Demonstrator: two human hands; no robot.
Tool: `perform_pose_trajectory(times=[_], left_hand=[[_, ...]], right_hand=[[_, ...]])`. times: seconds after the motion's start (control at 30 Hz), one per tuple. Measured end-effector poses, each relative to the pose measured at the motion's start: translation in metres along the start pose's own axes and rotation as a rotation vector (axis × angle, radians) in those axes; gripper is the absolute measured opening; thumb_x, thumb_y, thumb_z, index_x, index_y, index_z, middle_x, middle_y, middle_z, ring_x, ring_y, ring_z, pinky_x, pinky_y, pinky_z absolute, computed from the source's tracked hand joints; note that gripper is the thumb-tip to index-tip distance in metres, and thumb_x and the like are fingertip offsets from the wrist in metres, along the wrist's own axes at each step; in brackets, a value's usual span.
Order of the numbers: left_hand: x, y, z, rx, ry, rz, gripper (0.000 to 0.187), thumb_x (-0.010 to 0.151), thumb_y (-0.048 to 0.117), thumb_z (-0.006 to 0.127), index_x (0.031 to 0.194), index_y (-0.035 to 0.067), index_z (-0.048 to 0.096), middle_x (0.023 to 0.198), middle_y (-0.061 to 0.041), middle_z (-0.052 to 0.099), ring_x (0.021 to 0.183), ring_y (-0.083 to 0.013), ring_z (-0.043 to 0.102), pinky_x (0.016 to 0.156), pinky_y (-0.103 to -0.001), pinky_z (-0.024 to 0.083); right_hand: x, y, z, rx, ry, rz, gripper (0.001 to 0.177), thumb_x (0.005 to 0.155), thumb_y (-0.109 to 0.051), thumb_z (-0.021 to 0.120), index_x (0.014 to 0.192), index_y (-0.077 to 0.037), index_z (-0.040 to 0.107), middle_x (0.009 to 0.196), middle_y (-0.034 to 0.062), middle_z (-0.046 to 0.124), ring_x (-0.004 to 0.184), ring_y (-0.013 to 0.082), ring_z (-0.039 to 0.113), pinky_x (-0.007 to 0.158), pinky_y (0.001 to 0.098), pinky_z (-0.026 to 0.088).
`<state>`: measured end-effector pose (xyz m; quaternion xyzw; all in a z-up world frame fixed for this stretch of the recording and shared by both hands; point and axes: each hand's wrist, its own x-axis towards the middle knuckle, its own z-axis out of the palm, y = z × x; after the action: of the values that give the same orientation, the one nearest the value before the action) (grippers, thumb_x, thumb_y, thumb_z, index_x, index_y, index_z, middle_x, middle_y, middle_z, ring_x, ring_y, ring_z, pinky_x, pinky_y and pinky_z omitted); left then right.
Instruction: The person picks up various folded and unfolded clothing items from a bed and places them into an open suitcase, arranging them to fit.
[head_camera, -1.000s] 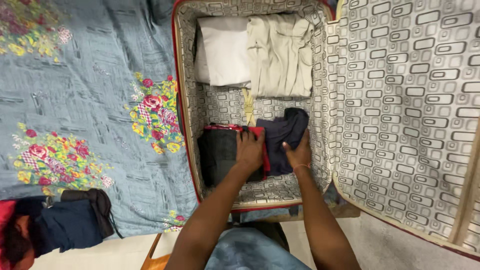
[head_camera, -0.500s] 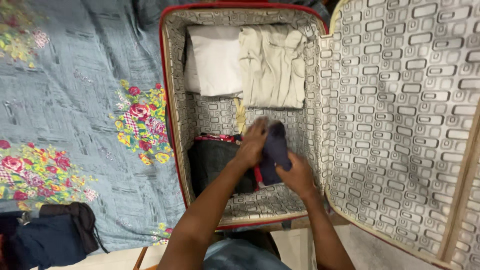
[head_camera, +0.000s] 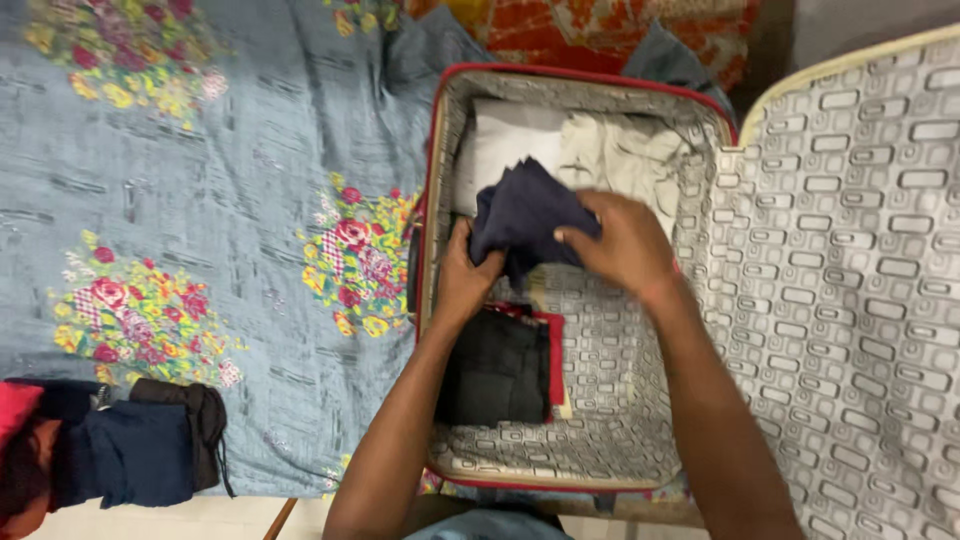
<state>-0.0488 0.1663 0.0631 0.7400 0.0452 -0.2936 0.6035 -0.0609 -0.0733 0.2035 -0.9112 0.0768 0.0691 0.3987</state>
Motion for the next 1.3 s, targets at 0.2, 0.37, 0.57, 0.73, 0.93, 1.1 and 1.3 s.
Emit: perform_pose_trajectory(times=[0.2, 0.37, 0.57, 0.73, 0.93, 1.1, 1.3], left_hand=[[0.068, 0.031, 0.001, 0.395, 0.365, 0.269, 0.064, 0.088, 0.017, 0.079, 0.142, 0.003, 0.048, 0.137, -0.028, 0.061, 0.127, -0.0428, 0.058, 0.106, -0.046, 0.046], [0.057, 0.015, 0.01, 0.463, 0.29, 0.349, 0.073, 0.086, 0.005, 0.069, 0.152, -0.001, 0.038, 0.153, -0.032, 0.043, 0.142, -0.0474, 0.041, 0.117, -0.048, 0.034], [-0.037, -0.065, 0.0, 0.645, 0.133, 0.208, 0.06, 0.09, 0.004, 0.064, 0.147, 0.003, 0.045, 0.161, -0.028, 0.037, 0.15, -0.046, 0.034, 0.125, -0.048, 0.03], [-0.121, -0.104, -0.015, 0.817, -0.013, 0.081, 0.079, 0.083, 0.015, 0.074, 0.15, 0.0, 0.036, 0.159, -0.03, 0.025, 0.147, -0.0491, 0.025, 0.121, -0.055, 0.022], [-0.161, -0.069, -0.004, 0.878, 0.024, -0.12, 0.09, 0.079, 0.013, 0.078, 0.155, 0.009, 0.03, 0.165, -0.027, 0.018, 0.15, -0.046, 0.019, 0.116, -0.058, 0.023], [-0.185, -0.082, -0.004, 0.69, 0.217, -0.211, 0.101, 0.079, 0.012, 0.079, 0.161, 0.008, 0.02, 0.156, -0.033, 0.031, 0.143, -0.0497, 0.034, 0.118, -0.053, 0.031], [-0.177, -0.104, -0.005, 0.649, 0.267, -0.176, 0.106, 0.078, 0.015, 0.082, 0.16, 0.006, 0.016, 0.149, -0.035, 0.038, 0.139, -0.0508, 0.039, 0.116, -0.051, 0.033]], right_hand=[[0.102, 0.03, 0.032, -0.144, 0.196, -0.135, 0.068, 0.08, -0.013, 0.082, 0.141, -0.003, 0.055, 0.136, 0.0271, 0.055, 0.124, 0.0456, 0.053, 0.104, 0.0472, 0.044], [0.041, 0.057, 0.093, -0.018, 0.253, -0.04, 0.061, 0.091, -0.005, 0.07, 0.148, -0.008, 0.05, 0.142, 0.022, 0.054, 0.136, 0.0411, 0.051, 0.115, 0.0449, 0.042], [-0.141, 0.092, 0.217, 0.071, 0.058, 0.529, 0.074, 0.082, -0.023, 0.084, 0.144, -0.002, 0.049, 0.134, 0.024, 0.054, 0.126, 0.0427, 0.051, 0.107, 0.0457, 0.041], [-0.211, 0.082, 0.265, 0.056, 0.206, 0.606, 0.078, 0.073, -0.032, 0.09, 0.136, -0.002, 0.056, 0.126, 0.0223, 0.054, 0.12, 0.0415, 0.053, 0.105, 0.0462, 0.044], [-0.214, 0.059, 0.269, -0.169, 0.234, 0.477, 0.082, 0.059, -0.027, 0.097, 0.127, -0.001, 0.059, 0.121, 0.0223, 0.055, 0.115, 0.0426, 0.051, 0.1, 0.0493, 0.045], [-0.219, 0.089, 0.299, 0.229, 0.061, 0.79, 0.082, 0.066, -0.032, 0.095, 0.131, -0.005, 0.055, 0.117, 0.0184, 0.065, 0.107, 0.0341, 0.066, 0.093, 0.0424, 0.056], [-0.217, 0.079, 0.281, 0.299, 0.019, 1.046, 0.104, 0.06, -0.027, 0.1, 0.144, -0.01, 0.041, 0.132, 0.0236, 0.056, 0.122, 0.0386, 0.058, 0.1, 0.044, 0.052]])
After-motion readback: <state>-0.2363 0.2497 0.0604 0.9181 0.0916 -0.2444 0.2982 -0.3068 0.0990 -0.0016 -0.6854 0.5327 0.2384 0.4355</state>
